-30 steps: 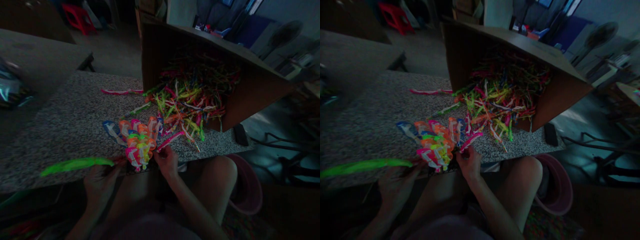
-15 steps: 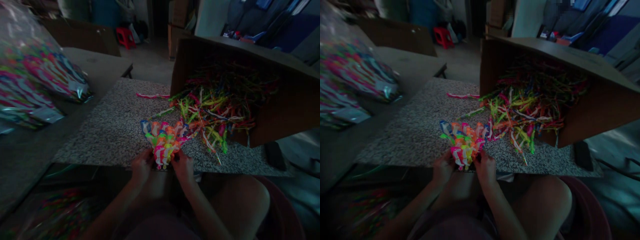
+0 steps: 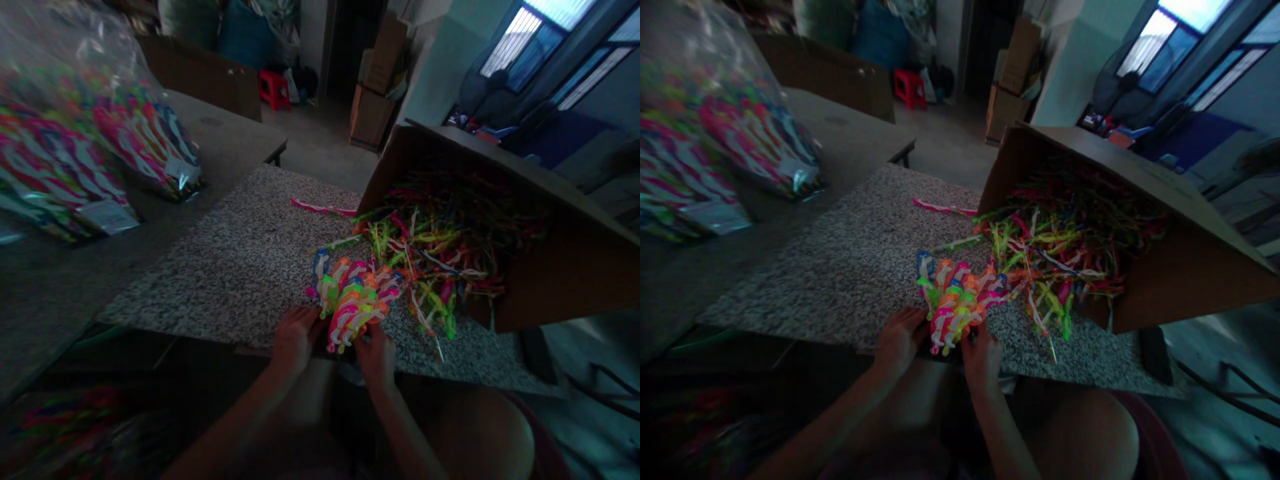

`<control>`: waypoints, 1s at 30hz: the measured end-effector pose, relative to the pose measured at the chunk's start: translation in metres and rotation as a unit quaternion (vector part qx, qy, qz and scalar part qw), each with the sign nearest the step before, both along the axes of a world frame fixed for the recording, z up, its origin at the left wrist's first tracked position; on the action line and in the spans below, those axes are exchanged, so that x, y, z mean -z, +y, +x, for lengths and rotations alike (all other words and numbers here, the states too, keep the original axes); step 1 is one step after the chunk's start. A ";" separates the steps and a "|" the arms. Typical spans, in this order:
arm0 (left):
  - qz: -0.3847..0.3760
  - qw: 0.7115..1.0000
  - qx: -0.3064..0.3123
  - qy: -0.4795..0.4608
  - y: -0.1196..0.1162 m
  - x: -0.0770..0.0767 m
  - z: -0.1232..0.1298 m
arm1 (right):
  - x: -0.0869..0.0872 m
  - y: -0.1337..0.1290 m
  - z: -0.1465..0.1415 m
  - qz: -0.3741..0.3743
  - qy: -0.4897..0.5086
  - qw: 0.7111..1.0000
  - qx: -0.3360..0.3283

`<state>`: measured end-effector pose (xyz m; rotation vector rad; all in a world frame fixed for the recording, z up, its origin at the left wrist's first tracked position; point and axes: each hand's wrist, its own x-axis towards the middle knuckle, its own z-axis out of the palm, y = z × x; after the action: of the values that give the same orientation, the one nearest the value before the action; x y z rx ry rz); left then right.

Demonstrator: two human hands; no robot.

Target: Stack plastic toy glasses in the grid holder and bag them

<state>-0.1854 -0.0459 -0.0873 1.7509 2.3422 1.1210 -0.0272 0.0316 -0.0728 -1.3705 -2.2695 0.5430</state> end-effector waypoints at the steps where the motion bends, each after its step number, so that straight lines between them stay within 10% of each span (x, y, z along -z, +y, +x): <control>1: 0.006 1.000 -0.002 0.004 0.000 0.002 0.000 | 0.001 0.001 0.000 -0.001 0.001 1.000 0.004; 30: 0.046 0.996 0.043 0.063 0.020 0.015 -0.011 | 0.005 0.015 -0.002 -0.046 0.083 0.995 -0.012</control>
<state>-0.1965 -0.0262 -0.1028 1.9897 2.2900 1.1565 -0.0293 0.0469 -0.0779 -1.2912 -2.1534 0.7500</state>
